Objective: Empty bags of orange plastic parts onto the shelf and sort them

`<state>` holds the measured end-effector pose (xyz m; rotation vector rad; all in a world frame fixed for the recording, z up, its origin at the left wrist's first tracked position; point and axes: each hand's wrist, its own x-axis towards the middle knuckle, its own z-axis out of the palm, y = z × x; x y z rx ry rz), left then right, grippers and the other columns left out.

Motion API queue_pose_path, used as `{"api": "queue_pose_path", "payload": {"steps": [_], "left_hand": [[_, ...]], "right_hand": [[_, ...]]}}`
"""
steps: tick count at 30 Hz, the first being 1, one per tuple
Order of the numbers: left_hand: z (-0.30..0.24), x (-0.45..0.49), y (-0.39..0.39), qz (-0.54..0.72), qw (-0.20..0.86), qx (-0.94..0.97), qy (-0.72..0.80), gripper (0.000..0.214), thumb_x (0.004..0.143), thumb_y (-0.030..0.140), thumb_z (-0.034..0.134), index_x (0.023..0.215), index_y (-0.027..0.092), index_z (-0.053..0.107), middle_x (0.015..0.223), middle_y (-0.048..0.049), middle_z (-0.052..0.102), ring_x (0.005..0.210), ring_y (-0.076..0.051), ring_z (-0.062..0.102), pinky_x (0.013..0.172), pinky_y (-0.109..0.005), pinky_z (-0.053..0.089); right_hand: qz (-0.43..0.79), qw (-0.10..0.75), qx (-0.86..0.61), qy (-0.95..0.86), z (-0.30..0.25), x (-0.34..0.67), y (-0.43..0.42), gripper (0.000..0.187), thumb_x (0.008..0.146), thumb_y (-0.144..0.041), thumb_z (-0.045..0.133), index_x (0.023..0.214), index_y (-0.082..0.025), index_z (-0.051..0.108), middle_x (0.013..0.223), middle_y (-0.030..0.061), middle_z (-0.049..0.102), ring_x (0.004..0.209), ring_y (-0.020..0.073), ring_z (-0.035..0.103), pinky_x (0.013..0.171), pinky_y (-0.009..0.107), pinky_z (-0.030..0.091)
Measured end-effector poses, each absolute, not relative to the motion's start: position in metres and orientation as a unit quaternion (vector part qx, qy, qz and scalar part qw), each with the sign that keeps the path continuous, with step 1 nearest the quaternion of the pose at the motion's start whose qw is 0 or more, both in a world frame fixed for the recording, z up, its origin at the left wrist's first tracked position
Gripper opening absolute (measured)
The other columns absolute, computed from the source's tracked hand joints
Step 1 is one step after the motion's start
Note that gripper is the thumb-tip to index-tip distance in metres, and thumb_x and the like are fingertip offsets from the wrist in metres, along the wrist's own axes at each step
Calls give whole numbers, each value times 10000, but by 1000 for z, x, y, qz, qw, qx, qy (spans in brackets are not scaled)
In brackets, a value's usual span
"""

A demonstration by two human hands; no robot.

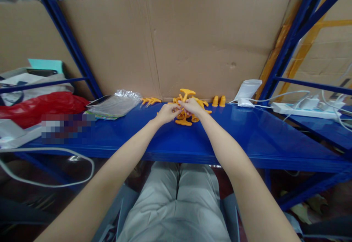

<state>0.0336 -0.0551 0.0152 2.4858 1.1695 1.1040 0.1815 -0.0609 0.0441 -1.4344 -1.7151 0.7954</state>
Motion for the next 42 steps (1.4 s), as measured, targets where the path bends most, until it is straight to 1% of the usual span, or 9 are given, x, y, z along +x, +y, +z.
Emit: {"api": "queue_pose_path", "payload": {"steps": [4, 8, 11, 14, 17, 19, 23, 30, 42], "left_hand": [[18, 38, -60, 405, 214, 787, 413, 150, 841, 205, 593, 698, 160, 605, 556, 30, 620, 423, -92, 534, 467, -192, 385], [24, 40, -64, 444, 327, 717, 427, 207, 860, 124, 575, 660, 159, 531, 494, 51, 577, 339, -63, 477, 423, -177, 385], [27, 40, -65, 462, 364, 686, 428, 223, 860, 90, 577, 654, 154, 518, 472, 57, 567, 317, -52, 461, 410, -168, 388], [27, 39, -64, 479, 375, 671, 424, 219, 861, 96, 589, 659, 148, 523, 475, 54, 575, 315, -46, 462, 400, -158, 385], [26, 38, -63, 488, 369, 663, 431, 214, 866, 108, 585, 665, 148, 524, 491, 52, 582, 316, -42, 463, 395, -156, 386], [25, 38, -61, 491, 360, 664, 435, 203, 868, 120, 581, 674, 149, 530, 509, 47, 592, 321, -42, 467, 400, -160, 397], [23, 37, -57, 497, 336, 665, 444, 183, 870, 153, 583, 692, 154, 538, 530, 44, 600, 327, -40, 465, 408, -163, 412], [21, 38, -56, 522, 302, 662, 446, 115, 849, 178, 592, 739, 152, 570, 566, 31, 611, 366, -72, 514, 445, -203, 468], [38, 5, -19, 530, 212, 621, 537, 131, 876, 156, 535, 746, 155, 545, 635, 13, 631, 385, -63, 500, 417, -171, 395]], "right_hand": [[180, 343, -567, -727, 39, 182, -52, 429, 975, -349, 440, 594, -181, 543, 498, 0, 530, 458, 110, 506, 509, 231, 427], [17, 289, -572, -768, 39, 183, -51, 324, 959, -279, 430, 789, -155, 676, 821, 77, 696, 782, 184, 640, 743, 292, 475], [-74, 245, -601, -757, 42, 186, -58, 285, 939, -248, 435, 1049, -162, 683, 1158, 133, 666, 1091, 251, 601, 910, 359, 452], [-124, 218, -639, -727, 41, 192, -61, 377, 924, -267, 451, 1244, -132, 595, 1331, 187, 565, 1240, 316, 514, 989, 460, 420], [-90, 174, -656, -729, 34, 201, -50, 450, 908, -265, 470, 1324, -106, 532, 1371, 203, 545, 1259, 332, 513, 1017, 480, 414], [-42, 145, -641, -753, 26, 207, -38, 494, 900, -215, 463, 1375, -81, 486, 1409, 201, 520, 1298, 297, 496, 1062, 411, 394], [-13, 173, -624, -762, 12, 216, -19, 574, 905, -191, 432, 1454, -32, 382, 1475, 200, 450, 1354, 270, 449, 1126, 349, 330], [-12, 185, -617, -765, 9, 217, -17, 605, 913, -210, 406, 1481, -14, 345, 1494, 202, 417, 1372, 301, 422, 1145, 401, 317], [-25, 174, -615, -769, 7, 217, -18, 599, 939, -242, 361, 1481, 10, 328, 1469, 221, 448, 1354, 290, 447, 1135, 378, 318]]}}
